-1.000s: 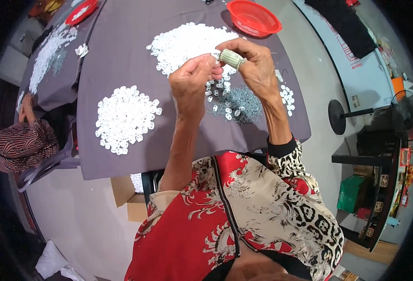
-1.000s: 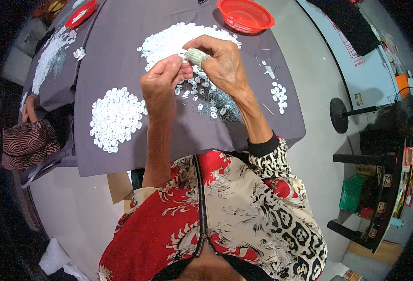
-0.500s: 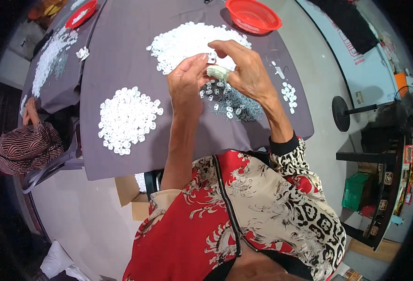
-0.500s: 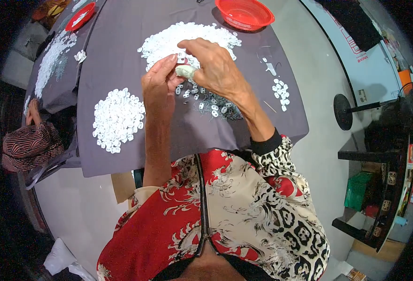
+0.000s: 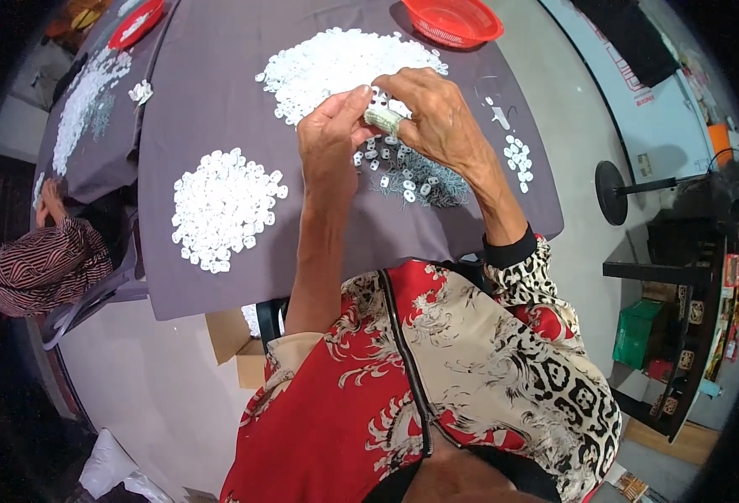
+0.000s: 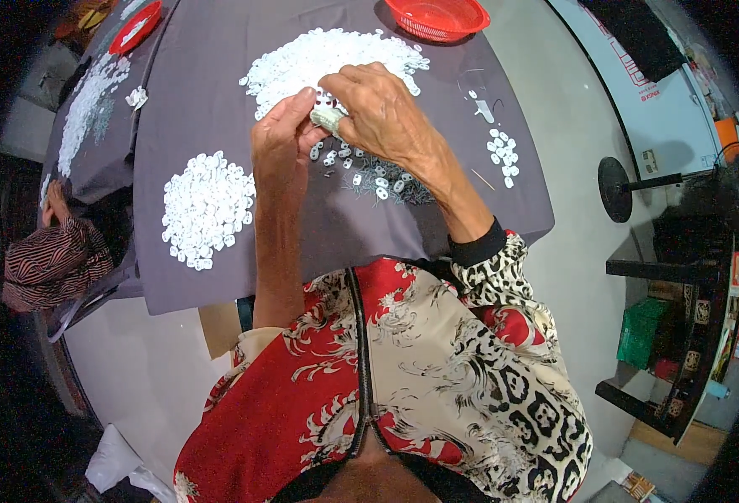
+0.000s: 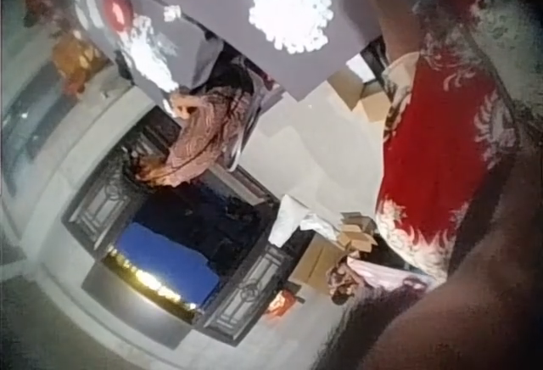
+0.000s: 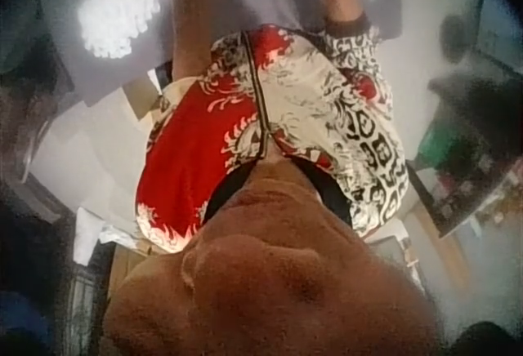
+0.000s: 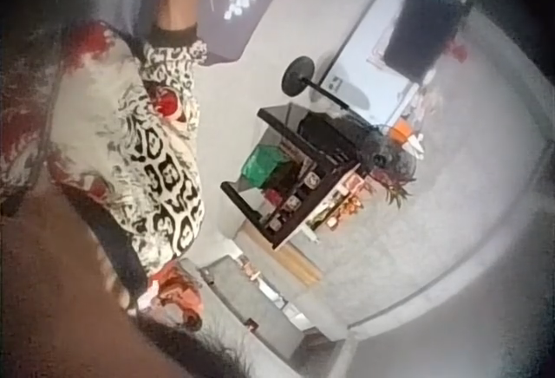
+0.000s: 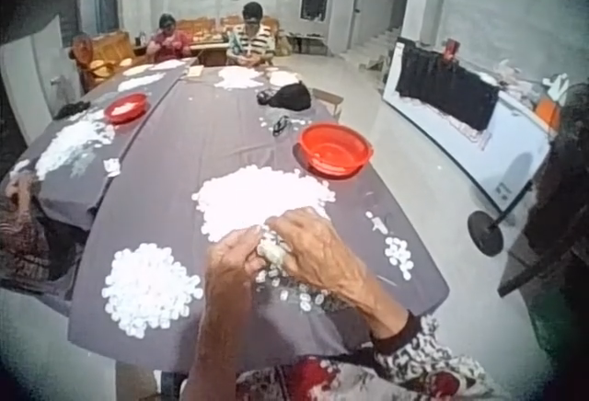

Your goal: The person repeatedly picks up small plastic pieces and metal pins from the table and attaches them together by hand.

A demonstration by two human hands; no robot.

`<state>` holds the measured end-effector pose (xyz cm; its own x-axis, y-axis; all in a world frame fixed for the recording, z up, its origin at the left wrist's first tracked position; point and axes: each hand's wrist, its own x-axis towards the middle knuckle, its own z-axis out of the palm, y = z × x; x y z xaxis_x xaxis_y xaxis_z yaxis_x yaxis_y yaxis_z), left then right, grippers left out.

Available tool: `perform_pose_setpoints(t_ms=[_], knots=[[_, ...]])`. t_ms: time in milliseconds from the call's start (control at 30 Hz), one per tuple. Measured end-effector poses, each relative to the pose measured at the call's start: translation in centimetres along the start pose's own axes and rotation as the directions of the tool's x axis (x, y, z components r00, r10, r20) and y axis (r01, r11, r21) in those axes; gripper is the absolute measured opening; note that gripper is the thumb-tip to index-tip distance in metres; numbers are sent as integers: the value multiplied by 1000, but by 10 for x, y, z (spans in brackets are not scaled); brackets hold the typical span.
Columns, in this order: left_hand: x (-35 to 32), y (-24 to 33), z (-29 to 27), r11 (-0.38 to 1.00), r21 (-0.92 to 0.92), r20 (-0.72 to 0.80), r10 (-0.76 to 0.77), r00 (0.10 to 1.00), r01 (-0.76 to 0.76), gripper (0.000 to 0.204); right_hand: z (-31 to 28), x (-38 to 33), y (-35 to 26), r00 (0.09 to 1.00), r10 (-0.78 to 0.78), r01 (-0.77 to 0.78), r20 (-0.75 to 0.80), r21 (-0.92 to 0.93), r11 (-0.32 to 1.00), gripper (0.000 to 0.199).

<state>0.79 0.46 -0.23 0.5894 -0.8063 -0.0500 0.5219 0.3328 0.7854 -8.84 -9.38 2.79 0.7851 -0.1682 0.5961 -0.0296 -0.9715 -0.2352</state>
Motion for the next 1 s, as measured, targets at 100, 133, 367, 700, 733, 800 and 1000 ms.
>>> perform_pose_setpoints(t_ms=[100, 133, 367, 700, 733, 800, 1000], knots=[[1, -2, -2, 999, 27, -21, 19, 1000, -19, 29, 4, -1, 0, 1000, -3, 3, -3, 1, 1000, 30], [1, -3, -3, 999, 27, -31, 21, 999, -20, 29, 6, -1, 0, 1000, -3, 3, -22, 11, 1000, 30], [3, -5, -5, 999, 48, -42, -3, 999, 5, 28, 6, -3, 4, 1000, -29, 29, 4, -19, 999, 30], [4, -10, -4, 998, 35, -39, 49, 998, -47, 27, 5, -2, 6, 998, -32, 34, 61, -41, 999, 32], [4, -8, -4, 999, 35, -26, 37, 999, -37, 27, 5, -2, 6, 997, -42, 45, 65, -43, 998, 31], [5, -8, -5, 999, 33, -15, 26, 1000, -25, 26, 4, -3, 6, 996, -39, 43, 84, -55, 998, 30], [10, -16, -8, 998, 43, -28, 35, 999, -34, 25, 11, -5, 11, 995, -57, 60, 77, -37, 998, 27]])
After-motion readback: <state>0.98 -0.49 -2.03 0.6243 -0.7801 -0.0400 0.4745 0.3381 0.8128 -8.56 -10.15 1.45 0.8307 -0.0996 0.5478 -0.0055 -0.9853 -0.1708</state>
